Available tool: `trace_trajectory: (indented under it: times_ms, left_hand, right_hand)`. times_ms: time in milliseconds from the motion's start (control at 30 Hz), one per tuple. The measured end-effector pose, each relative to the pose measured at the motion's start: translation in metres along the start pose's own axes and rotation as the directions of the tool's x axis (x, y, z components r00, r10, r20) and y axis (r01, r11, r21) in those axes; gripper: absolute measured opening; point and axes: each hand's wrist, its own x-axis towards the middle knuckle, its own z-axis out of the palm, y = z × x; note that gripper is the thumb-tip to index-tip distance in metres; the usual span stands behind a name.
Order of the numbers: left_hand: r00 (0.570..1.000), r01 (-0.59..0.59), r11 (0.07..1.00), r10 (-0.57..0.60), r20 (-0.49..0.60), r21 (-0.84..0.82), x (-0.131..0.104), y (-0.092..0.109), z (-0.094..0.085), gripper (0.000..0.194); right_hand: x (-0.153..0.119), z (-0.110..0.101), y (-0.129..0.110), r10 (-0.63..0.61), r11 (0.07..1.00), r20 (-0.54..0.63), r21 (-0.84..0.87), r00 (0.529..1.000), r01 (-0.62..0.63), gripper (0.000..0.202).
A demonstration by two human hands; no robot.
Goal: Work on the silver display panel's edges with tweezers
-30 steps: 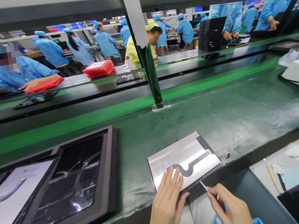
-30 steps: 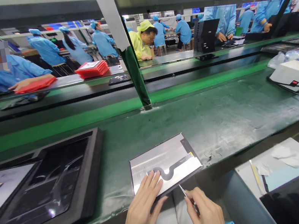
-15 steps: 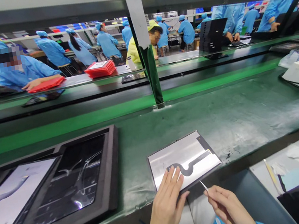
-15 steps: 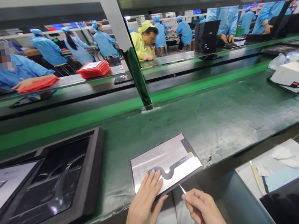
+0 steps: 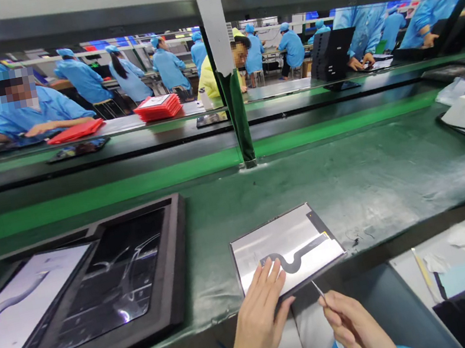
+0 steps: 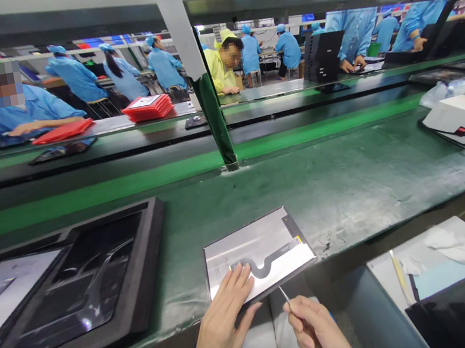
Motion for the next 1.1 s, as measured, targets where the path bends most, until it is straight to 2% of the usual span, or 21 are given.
trace_trajectory:
  times_ms: [233,600,1100]
  left_hand:
    - [0.999,0.031,0.999,-0.031,0.009,-0.026,-0.0015,-0.0008,0.0009,0.036]
    - [0.992,0.119,0.993,-0.119,0.049,-0.002,-0.0086,-0.0021,0.0018,0.055]
    - [0.987,0.147,0.989,-0.146,0.067,-0.012,-0.0086,-0.0022,0.0010,0.057]
  right_hand:
    - [0.0009,0.0006,-0.0021,0.006,1.000,-0.006,0.022,1.000,-0.005,0.044]
    - [0.0028,-0.0039,0.0032,-0.018,0.999,-0.001,0.045,1.000,0.018,0.042]
    - [0.0030,-0.0014,0.0023,-0.005,0.993,-0.029,0.117,1.000,0.009,0.049]
